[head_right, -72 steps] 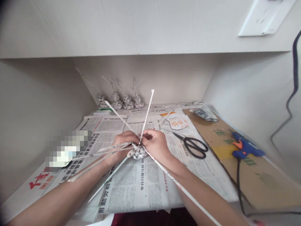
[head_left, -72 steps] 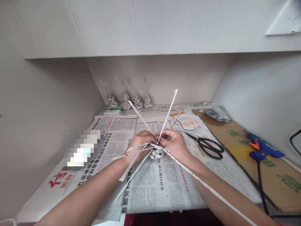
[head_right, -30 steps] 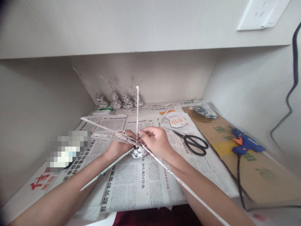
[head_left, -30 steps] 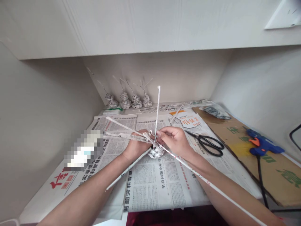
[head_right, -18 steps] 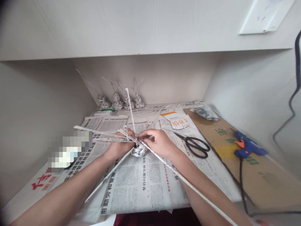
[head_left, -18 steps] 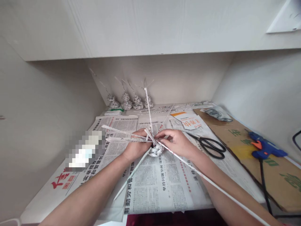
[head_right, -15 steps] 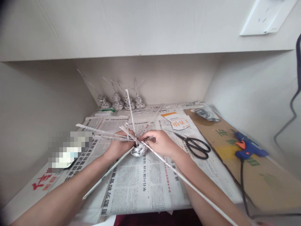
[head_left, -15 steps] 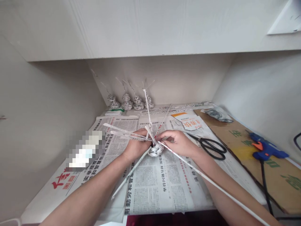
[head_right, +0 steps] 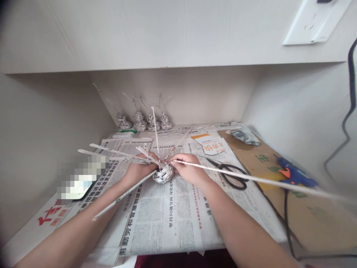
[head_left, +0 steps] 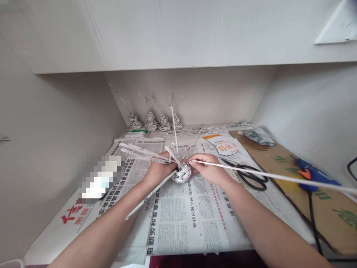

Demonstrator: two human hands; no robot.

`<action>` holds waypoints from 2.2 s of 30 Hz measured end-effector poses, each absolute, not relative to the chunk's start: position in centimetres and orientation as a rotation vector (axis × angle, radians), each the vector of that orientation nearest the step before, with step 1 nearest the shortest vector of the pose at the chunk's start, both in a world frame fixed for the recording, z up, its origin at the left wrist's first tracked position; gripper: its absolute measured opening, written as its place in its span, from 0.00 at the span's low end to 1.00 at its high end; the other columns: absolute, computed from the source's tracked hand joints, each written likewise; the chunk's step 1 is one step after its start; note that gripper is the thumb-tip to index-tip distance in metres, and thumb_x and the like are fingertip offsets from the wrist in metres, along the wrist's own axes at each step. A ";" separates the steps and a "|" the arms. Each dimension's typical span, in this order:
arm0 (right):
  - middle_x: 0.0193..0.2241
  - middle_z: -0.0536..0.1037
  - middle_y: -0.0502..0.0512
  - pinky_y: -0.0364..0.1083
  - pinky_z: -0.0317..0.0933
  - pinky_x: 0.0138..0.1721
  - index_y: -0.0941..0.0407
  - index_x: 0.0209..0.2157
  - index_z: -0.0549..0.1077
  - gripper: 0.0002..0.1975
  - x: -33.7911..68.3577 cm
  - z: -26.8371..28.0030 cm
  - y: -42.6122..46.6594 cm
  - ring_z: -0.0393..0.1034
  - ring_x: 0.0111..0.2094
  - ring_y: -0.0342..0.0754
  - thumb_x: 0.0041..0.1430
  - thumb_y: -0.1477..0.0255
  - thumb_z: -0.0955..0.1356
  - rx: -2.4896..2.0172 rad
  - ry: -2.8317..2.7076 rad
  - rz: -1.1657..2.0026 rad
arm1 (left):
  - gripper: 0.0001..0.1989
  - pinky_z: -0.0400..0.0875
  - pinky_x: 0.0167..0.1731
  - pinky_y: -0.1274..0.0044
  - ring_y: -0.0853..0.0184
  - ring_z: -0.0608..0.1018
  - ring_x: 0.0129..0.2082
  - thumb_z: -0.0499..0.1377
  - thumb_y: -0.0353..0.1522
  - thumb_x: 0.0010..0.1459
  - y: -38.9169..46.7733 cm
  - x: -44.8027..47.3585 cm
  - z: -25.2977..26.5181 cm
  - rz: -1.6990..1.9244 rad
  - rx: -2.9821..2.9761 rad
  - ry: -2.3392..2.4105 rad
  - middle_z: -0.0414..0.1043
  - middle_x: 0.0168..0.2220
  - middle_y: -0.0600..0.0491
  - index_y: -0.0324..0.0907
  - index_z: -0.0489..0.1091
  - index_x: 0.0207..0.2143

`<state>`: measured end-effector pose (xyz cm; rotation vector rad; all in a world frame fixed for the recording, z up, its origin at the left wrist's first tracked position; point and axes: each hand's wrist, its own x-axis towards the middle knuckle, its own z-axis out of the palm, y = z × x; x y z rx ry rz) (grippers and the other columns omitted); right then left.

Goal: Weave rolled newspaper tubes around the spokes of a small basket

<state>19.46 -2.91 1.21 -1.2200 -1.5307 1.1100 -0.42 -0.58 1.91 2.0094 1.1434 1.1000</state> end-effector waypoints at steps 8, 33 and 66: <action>0.30 0.79 0.53 0.45 0.70 0.30 0.55 0.35 0.77 0.13 18.7 0.4 -2.7 0.74 0.31 0.48 0.48 0.64 0.73 -1.199 -1.303 1.317 | 0.06 0.70 0.32 0.78 0.69 0.76 0.28 0.59 0.25 0.52 -0.8 -0.2 1.0 1.170 2.096 1.146 0.75 0.26 0.56 0.41 0.73 0.25; 0.33 0.81 0.55 0.49 0.67 0.39 0.54 0.34 0.80 0.07 18.1 0.7 -3.5 0.75 0.36 0.50 0.53 0.69 0.70 -1.110 -1.574 0.916 | 0.11 0.71 0.37 0.76 0.66 0.78 0.32 0.57 0.22 0.50 -0.7 0.2 0.9 1.109 2.078 1.130 0.78 0.30 0.53 0.41 0.77 0.32; 0.35 0.81 0.52 0.48 0.66 0.42 0.51 0.40 0.79 0.10 17.6 1.1 -4.0 0.74 0.36 0.48 0.56 0.70 0.69 -1.064 -1.697 0.817 | 0.07 0.70 0.37 0.76 0.67 0.76 0.33 0.56 0.22 0.52 -1.6 0.8 1.2 1.113 2.211 1.247 0.75 0.30 0.52 0.39 0.74 0.29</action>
